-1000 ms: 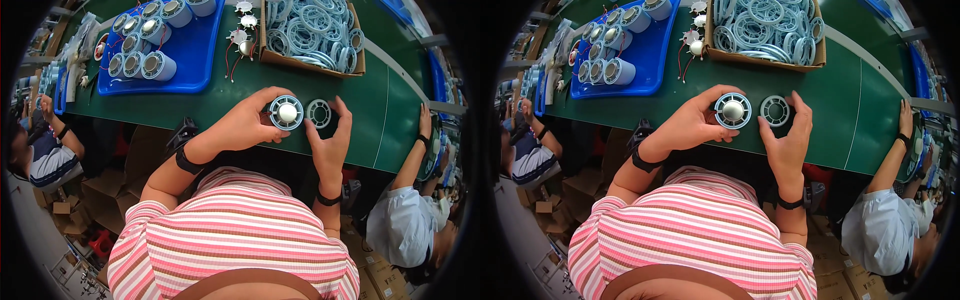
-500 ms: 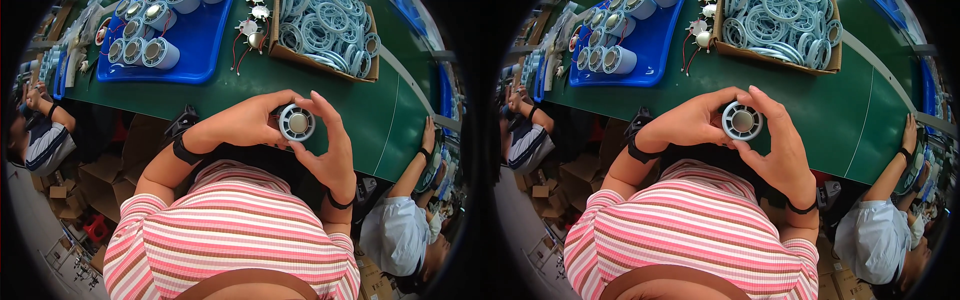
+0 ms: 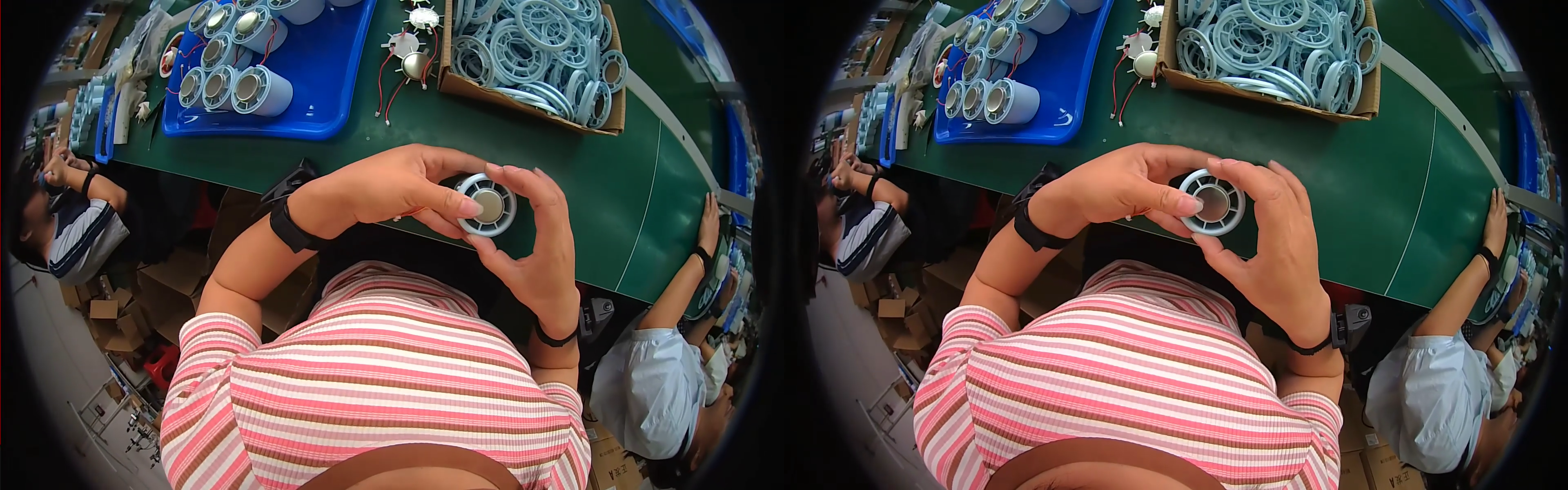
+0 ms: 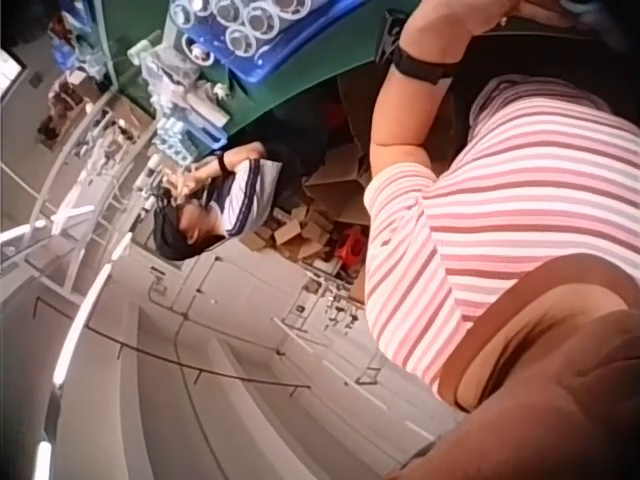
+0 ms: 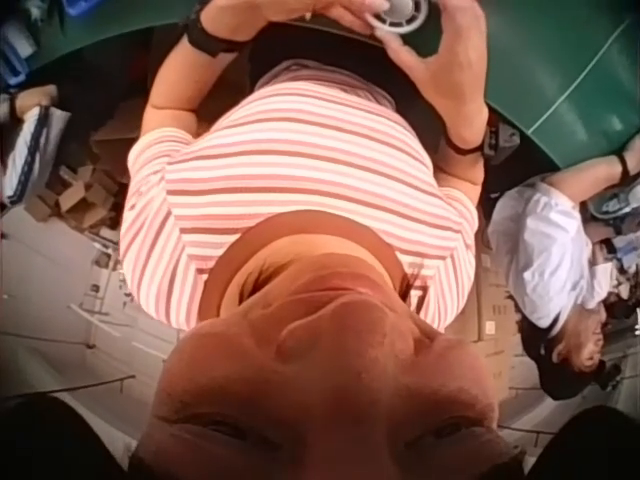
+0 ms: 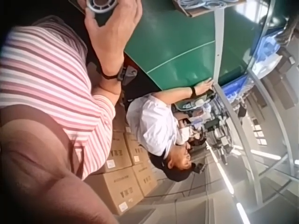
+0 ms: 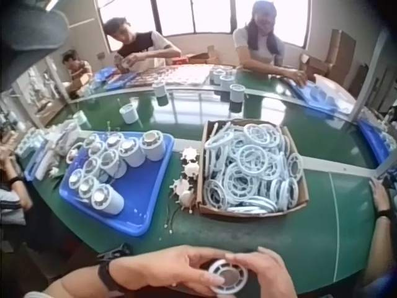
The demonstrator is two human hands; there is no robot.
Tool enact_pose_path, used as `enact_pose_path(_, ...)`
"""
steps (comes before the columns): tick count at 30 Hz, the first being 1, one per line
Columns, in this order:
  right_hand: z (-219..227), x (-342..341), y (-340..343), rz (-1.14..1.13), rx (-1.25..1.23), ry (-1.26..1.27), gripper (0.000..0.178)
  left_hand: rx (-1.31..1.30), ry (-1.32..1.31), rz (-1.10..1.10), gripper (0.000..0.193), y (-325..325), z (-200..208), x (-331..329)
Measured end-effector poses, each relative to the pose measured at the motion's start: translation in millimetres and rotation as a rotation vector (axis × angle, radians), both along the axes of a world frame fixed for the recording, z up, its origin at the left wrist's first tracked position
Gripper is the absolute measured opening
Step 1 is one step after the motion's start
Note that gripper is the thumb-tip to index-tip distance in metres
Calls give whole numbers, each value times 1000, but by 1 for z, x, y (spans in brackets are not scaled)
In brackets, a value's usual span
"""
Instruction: Assembling small electronic or mechanical parts at a factory workstation.
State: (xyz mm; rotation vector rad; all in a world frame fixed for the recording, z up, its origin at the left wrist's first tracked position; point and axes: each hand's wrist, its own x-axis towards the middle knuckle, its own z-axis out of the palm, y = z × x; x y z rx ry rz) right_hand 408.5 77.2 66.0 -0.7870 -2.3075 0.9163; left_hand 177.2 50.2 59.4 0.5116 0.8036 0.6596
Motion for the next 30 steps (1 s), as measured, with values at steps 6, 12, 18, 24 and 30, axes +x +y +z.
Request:
enact_pose_path(6,-4,-11,-14,-83,197,-21,73,171,165,-9,51,-6,7,4)
enact_pose_path(12,9,33,-11,-394,312,-187,71,1032,1339,168,33,-42,52,-22)
enact_pose_path(18,23,69,27,-780,521,-189,47,1043,1997,149,43,-60,54,-119)
enact_pose_path(24,42,5,79,-441,507,-155,9,945,1880,-177,61,-43,63,-153)
enact_pose_path(30,40,-8,110,-178,538,-250,9,1103,1876,-25,62,-37,71,-123)
